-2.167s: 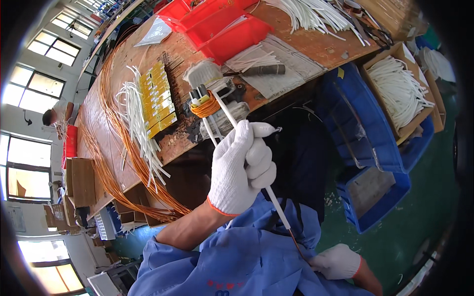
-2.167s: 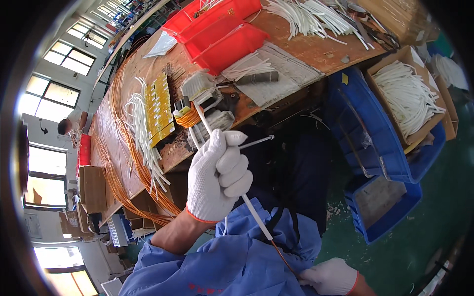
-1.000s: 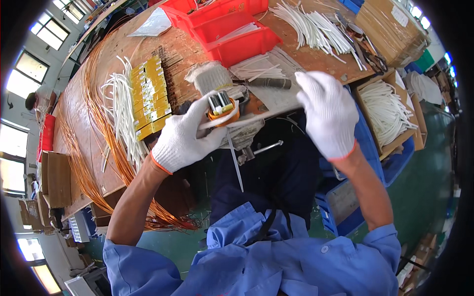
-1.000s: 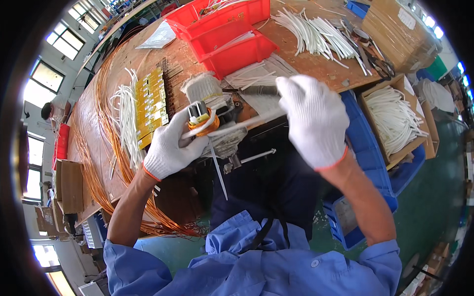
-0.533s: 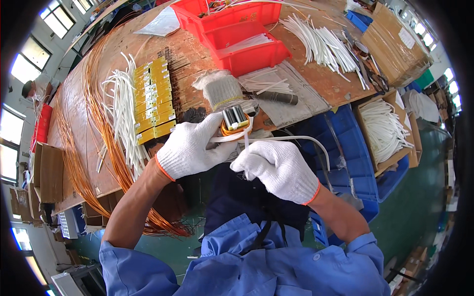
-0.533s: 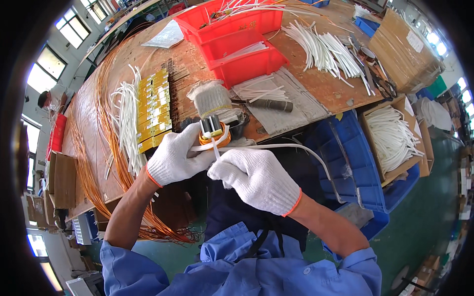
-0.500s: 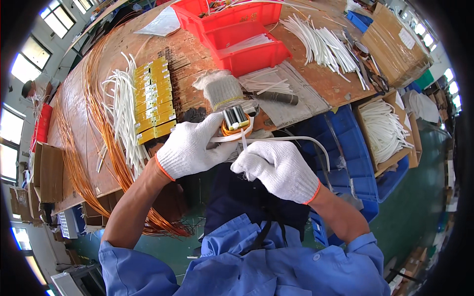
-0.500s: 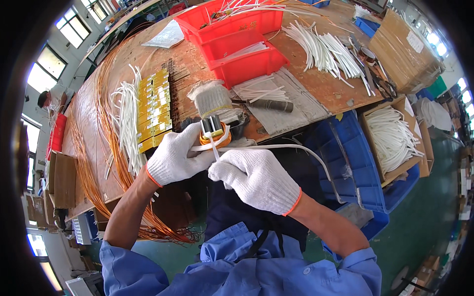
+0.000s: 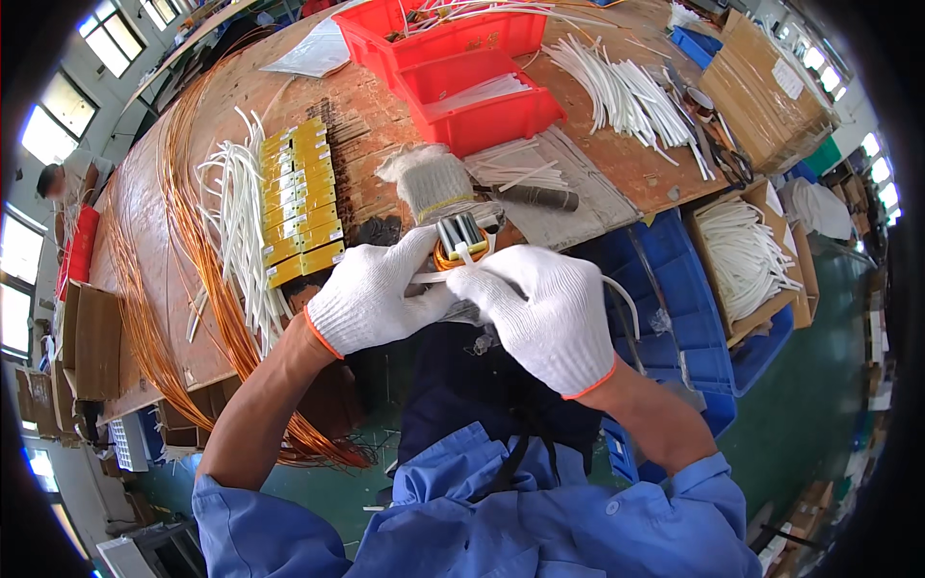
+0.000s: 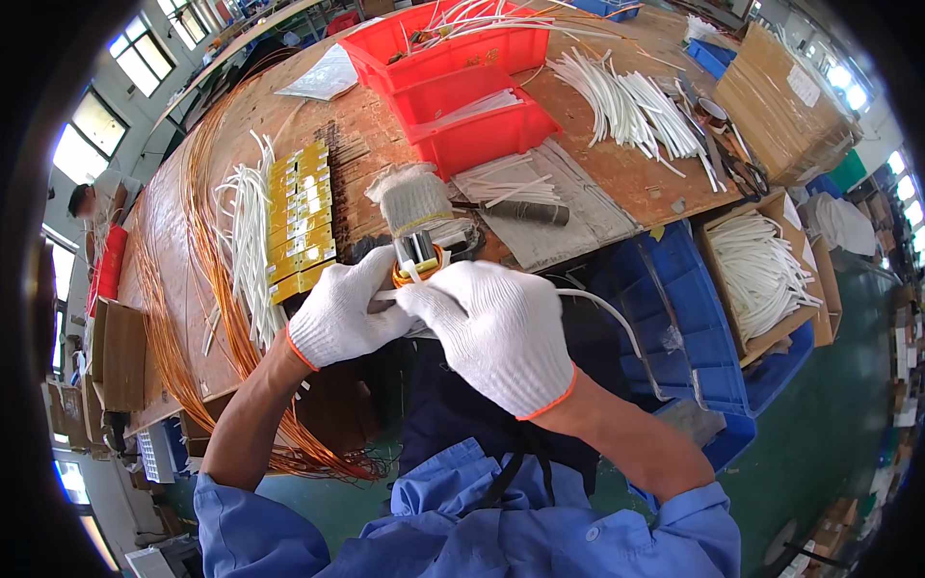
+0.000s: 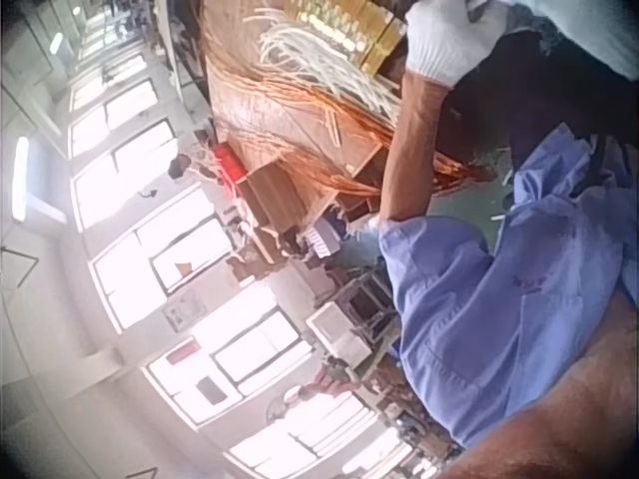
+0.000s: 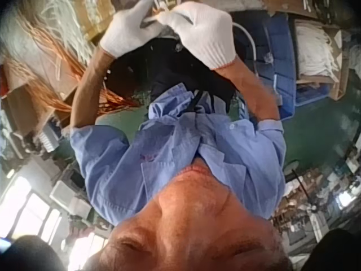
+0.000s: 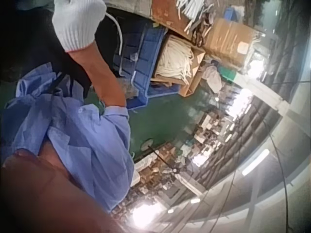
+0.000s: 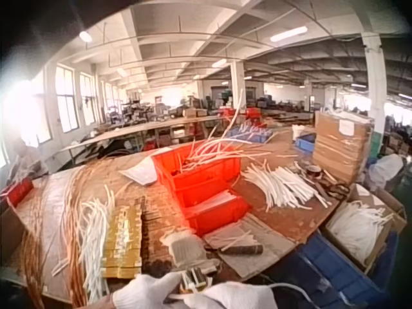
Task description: Assembling and wiring electrical coils by wrapping copper wire and adding plastic sleeves.
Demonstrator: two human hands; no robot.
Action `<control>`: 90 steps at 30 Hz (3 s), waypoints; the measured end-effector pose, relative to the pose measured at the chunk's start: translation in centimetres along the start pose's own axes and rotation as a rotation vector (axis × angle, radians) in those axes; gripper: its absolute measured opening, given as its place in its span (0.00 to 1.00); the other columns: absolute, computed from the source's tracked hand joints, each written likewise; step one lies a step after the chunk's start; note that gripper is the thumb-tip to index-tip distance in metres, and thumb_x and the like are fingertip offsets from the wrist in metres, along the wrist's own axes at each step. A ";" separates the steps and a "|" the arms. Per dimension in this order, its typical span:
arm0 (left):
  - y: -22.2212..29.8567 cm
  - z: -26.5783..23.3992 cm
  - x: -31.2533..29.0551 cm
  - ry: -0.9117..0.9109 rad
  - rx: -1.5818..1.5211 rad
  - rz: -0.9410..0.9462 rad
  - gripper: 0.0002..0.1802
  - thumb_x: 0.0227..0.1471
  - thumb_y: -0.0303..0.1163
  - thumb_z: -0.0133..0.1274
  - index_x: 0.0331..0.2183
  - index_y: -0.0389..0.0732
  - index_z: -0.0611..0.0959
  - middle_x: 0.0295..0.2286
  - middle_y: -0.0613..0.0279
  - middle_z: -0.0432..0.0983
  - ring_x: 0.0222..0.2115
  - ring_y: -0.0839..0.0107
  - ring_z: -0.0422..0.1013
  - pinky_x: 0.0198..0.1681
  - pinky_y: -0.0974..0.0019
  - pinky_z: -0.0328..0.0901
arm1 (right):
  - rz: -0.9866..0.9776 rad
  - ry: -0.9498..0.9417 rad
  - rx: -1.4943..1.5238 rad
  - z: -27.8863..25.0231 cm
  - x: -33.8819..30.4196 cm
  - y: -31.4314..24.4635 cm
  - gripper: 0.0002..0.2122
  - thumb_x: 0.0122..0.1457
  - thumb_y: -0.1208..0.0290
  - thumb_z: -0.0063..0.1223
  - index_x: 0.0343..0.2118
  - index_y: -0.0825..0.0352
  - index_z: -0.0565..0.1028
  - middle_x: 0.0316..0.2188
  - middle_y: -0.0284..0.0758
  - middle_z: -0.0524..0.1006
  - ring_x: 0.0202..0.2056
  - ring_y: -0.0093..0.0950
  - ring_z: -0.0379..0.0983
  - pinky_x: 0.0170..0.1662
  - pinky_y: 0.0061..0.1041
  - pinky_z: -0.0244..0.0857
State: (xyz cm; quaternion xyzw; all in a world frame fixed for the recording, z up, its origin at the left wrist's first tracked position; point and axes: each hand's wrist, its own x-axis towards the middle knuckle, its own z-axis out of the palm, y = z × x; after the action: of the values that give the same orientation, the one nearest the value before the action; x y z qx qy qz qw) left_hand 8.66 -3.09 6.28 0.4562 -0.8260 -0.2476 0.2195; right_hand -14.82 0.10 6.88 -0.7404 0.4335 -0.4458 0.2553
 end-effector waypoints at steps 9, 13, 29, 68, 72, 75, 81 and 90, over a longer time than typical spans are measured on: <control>0.0 0.0 -0.1 0.014 0.006 0.008 0.25 0.60 0.45 0.69 0.50 0.38 0.80 0.24 0.47 0.84 0.25 0.46 0.85 0.31 0.50 0.79 | -0.227 0.171 0.093 1.2 1.9 0.9 0.08 0.58 0.76 0.73 0.40 0.64 0.85 0.41 0.37 0.83 0.43 0.36 0.81 0.48 0.35 0.77; 0.4 -0.2 -0.2 0.005 0.019 -0.007 0.26 0.60 0.45 0.69 0.50 0.38 0.80 0.24 0.47 0.85 0.26 0.45 0.85 0.31 0.49 0.80 | -0.159 0.097 0.378 0.9 -2.2 0.9 0.05 0.60 0.83 0.67 0.35 0.65 0.83 0.40 0.37 0.83 0.42 0.31 0.81 0.45 0.31 0.77; 0.6 -0.9 0.5 -0.067 -0.001 -0.059 0.24 0.61 0.48 0.69 0.48 0.40 0.81 0.26 0.46 0.85 0.29 0.44 0.86 0.35 0.48 0.80 | 0.450 0.137 0.984 2.2 -4.5 -2.8 0.05 0.77 0.79 0.52 0.41 0.72 0.76 0.27 0.39 0.82 0.20 0.19 0.76 0.26 0.21 0.74; 1.4 -3.3 -5.6 0.170 0.172 -0.011 0.20 0.63 0.26 0.65 0.55 0.31 0.86 0.37 0.48 0.87 0.35 0.60 0.86 0.40 0.60 0.78 | -0.147 0.040 -0.530 -4.9 -3.6 2.8 0.09 0.68 0.71 0.65 0.48 0.65 0.84 0.38 0.42 0.86 0.35 0.42 0.86 0.36 0.38 0.79; 6.4 2.4 -9.7 -0.034 -0.087 0.057 0.10 0.65 0.20 0.56 0.46 0.33 0.87 0.34 0.57 0.86 0.27 0.71 0.83 0.34 0.67 0.78 | 0.060 -0.384 0.040 -3.0 -7.8 1.5 0.07 0.66 0.74 0.65 0.44 0.68 0.85 0.33 0.44 0.86 0.33 0.43 0.87 0.37 0.37 0.79; 8.1 1.6 -7.8 -0.246 -0.207 -0.051 0.13 0.74 0.30 0.52 0.46 0.30 0.85 0.28 0.57 0.84 0.29 0.71 0.83 0.35 0.67 0.78 | 0.012 -0.344 0.252 -3.3 -7.8 1.6 0.08 0.68 0.75 0.63 0.46 0.72 0.85 0.30 0.44 0.86 0.30 0.40 0.86 0.38 0.33 0.80; 6.3 -0.8 -1.6 0.133 -0.110 -0.316 0.34 0.74 0.56 0.51 0.51 0.29 0.83 0.28 0.55 0.83 0.27 0.68 0.81 0.31 0.63 0.76 | -0.107 -0.507 -0.614 -1.5 -6.7 11.9 0.15 0.71 0.55 0.54 0.47 0.57 0.87 0.38 0.43 0.85 0.41 0.48 0.83 0.44 0.47 0.77; 6.6 0.8 3.0 0.154 0.207 -0.352 0.38 0.53 0.59 0.68 0.39 0.27 0.81 0.30 0.35 0.86 0.35 0.42 0.86 0.42 0.48 0.79 | 0.270 -0.047 0.023 -3.8 -3.2 3.2 0.12 0.62 0.63 0.73 0.37 0.69 0.88 0.31 0.44 0.87 0.34 0.32 0.89 0.37 0.30 0.79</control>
State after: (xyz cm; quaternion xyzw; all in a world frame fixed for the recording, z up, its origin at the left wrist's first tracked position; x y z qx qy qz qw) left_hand 2.47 -2.52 10.07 0.6311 -0.7355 -0.1604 0.1872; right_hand -20.27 1.29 4.81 -0.6824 0.5180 -0.3950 0.3316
